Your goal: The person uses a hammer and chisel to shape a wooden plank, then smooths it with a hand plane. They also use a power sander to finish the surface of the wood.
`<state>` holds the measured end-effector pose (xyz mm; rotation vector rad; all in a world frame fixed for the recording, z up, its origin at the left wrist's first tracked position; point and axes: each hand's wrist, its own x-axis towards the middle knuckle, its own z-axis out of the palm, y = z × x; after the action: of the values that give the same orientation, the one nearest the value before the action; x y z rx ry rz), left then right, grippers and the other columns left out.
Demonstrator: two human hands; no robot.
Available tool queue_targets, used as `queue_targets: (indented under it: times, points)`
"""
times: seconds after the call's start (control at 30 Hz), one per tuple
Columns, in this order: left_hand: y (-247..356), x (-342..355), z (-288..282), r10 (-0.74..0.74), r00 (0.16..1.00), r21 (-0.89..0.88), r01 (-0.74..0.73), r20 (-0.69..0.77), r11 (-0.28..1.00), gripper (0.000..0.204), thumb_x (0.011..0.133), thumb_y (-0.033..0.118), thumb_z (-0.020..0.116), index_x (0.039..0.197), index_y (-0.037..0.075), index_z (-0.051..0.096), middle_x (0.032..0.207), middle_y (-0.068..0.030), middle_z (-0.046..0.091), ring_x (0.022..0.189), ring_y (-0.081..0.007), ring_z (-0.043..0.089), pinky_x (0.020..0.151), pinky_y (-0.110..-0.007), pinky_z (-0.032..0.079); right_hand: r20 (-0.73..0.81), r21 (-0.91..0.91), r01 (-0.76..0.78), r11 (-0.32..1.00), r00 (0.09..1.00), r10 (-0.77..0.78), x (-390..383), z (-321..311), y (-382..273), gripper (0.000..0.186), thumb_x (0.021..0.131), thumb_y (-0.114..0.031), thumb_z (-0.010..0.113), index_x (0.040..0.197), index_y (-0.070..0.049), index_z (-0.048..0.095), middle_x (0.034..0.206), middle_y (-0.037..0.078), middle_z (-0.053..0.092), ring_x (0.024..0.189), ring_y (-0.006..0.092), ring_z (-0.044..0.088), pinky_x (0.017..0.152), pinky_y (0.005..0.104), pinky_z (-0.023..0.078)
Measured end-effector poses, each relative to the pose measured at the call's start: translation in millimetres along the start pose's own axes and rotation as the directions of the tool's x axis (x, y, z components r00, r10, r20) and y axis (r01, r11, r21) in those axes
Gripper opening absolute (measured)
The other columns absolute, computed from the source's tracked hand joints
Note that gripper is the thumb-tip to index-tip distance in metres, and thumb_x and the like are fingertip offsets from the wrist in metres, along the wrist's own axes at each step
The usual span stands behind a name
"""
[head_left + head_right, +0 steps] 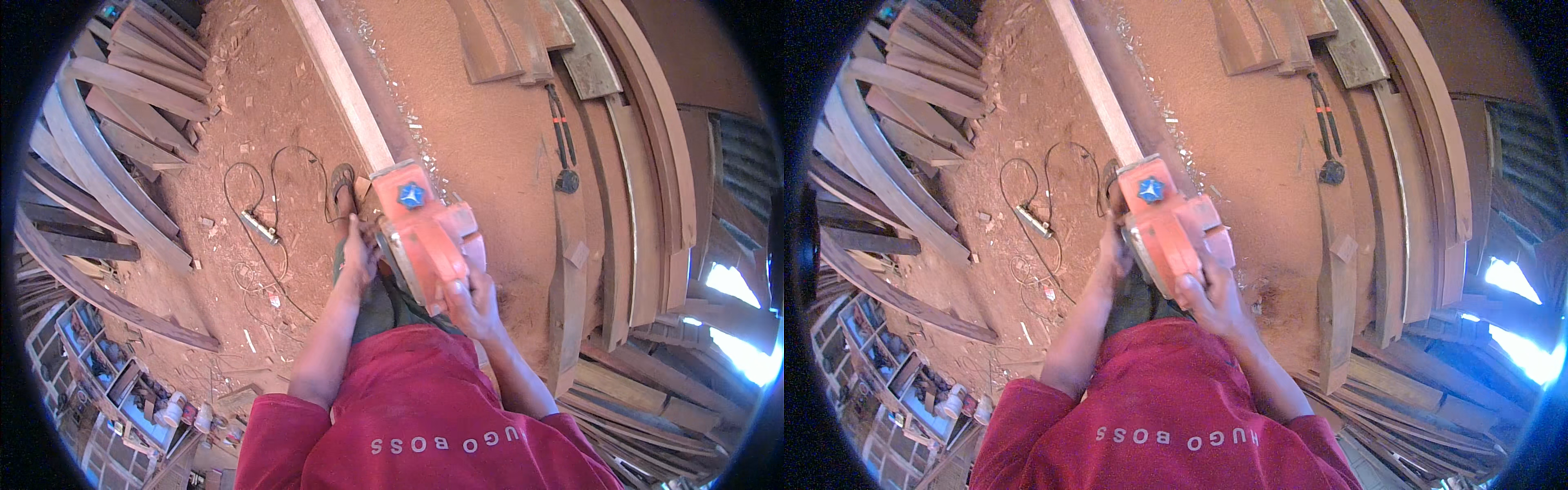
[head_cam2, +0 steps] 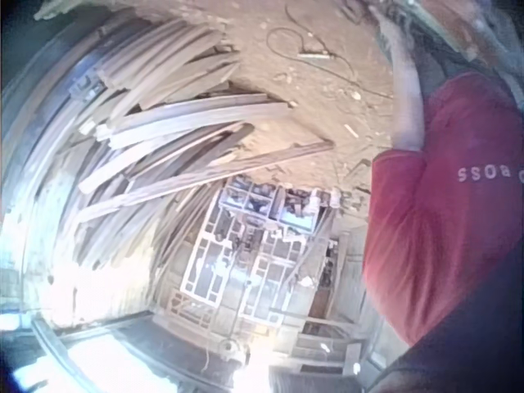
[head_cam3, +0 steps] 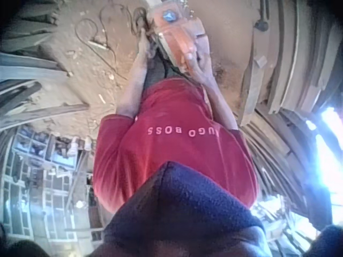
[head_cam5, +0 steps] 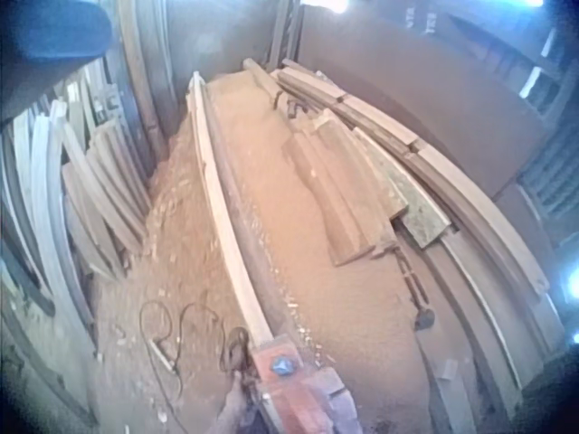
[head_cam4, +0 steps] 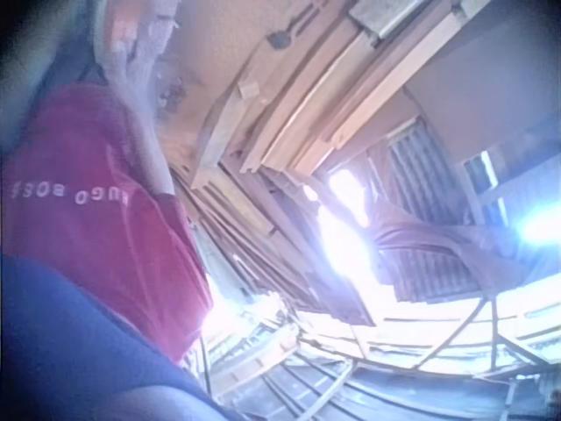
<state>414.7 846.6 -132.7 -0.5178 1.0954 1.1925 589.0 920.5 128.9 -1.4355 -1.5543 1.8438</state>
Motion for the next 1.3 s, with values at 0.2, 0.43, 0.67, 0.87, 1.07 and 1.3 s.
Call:
queue_targets:
  times: [0.2,0.43,0.67,0.87,1.07,1.3]
  points:
    - [69.6,-8.1,45.2,0.066,0.978,0.019,-0.071,0.197,0.997,0.083,0.098,0.068,0.025,0.140,-0.002,0.043,0.135,-0.0151,0.056,0.120,-0.0266,0.056,0.104,-0.037,0.043,0.062,-0.136,-0.013,0.991,0.998,0.021,1.8,13.6,21.7,0.054,0.092,-0.049,0.058,0.106,0.002,0.061,0.075,0.010,0.061,0.067,0.0172,0.057,0.060,0.0367,0.046]
    - [74.7,-4.2,42.5,0.032,0.988,0.047,-0.040,0.153,0.998,0.089,0.097,0.070,0.022,0.141,-0.005,0.040,0.132,-0.0172,0.057,0.119,-0.0269,0.057,0.104,-0.036,0.043,-0.013,-0.247,0.023,0.969,1.000,-0.027,-19.4,6.8,39.4,0.057,0.084,-0.052,0.067,0.100,0.003,0.062,0.075,0.019,0.062,0.064,0.0301,0.061,0.060,0.0388,0.047]
    - [83.7,-4.5,39.8,-0.050,0.983,0.071,0.038,0.178,0.997,0.089,0.096,0.071,0.021,0.138,-0.005,0.045,0.129,-0.0173,0.060,0.112,-0.0251,0.062,0.102,-0.036,0.045,-0.052,-0.217,0.057,0.974,0.996,-0.070,18.7,19.8,7.9,0.053,0.084,-0.049,0.068,0.097,0.003,0.062,0.074,0.019,0.061,0.064,0.0286,0.062,0.059,0.0387,0.047]
    - [97.8,-22.1,60.7,-0.106,0.969,-0.010,0.111,0.223,0.994,0.083,0.098,0.068,0.020,0.138,0.000,0.048,0.130,-0.0147,0.061,0.120,-0.0260,0.059,0.105,-0.039,0.044,-0.026,-0.174,0.062,0.983,0.997,-0.067,75.4,33.8,-13.1,0.048,0.086,-0.042,0.069,0.100,0.003,0.062,0.075,0.019,0.062,0.066,0.0226,0.061,0.061,0.0379,0.048]
    - [98.0,-26.0,68.6,0.016,0.998,-0.046,-0.013,0.060,0.999,0.080,0.100,0.064,0.019,0.136,-0.001,0.049,0.129,-0.0142,0.061,0.119,-0.0231,0.059,0.101,-0.036,0.049,-0.039,-0.144,0.071,0.987,0.996,-0.077,146.8,55.5,-40.9,0.049,0.088,-0.040,0.068,0.105,0.005,0.061,0.081,0.020,0.065,0.073,0.0251,0.065,0.066,0.0392,0.050]
    - [90.1,-6.1,41.3,-0.048,0.990,0.000,0.049,0.132,0.999,0.080,0.101,0.064,0.018,0.130,-0.001,0.054,0.122,-0.0146,0.064,0.110,-0.0214,0.062,0.098,-0.032,0.048,-0.018,-0.237,0.408,0.881,0.905,-0.424,260.5,85.5,-98.6,0.070,0.090,-0.046,0.063,0.138,0.002,0.045,0.111,0.027,0.065,0.103,0.0365,0.066,0.088,0.0416,0.051]
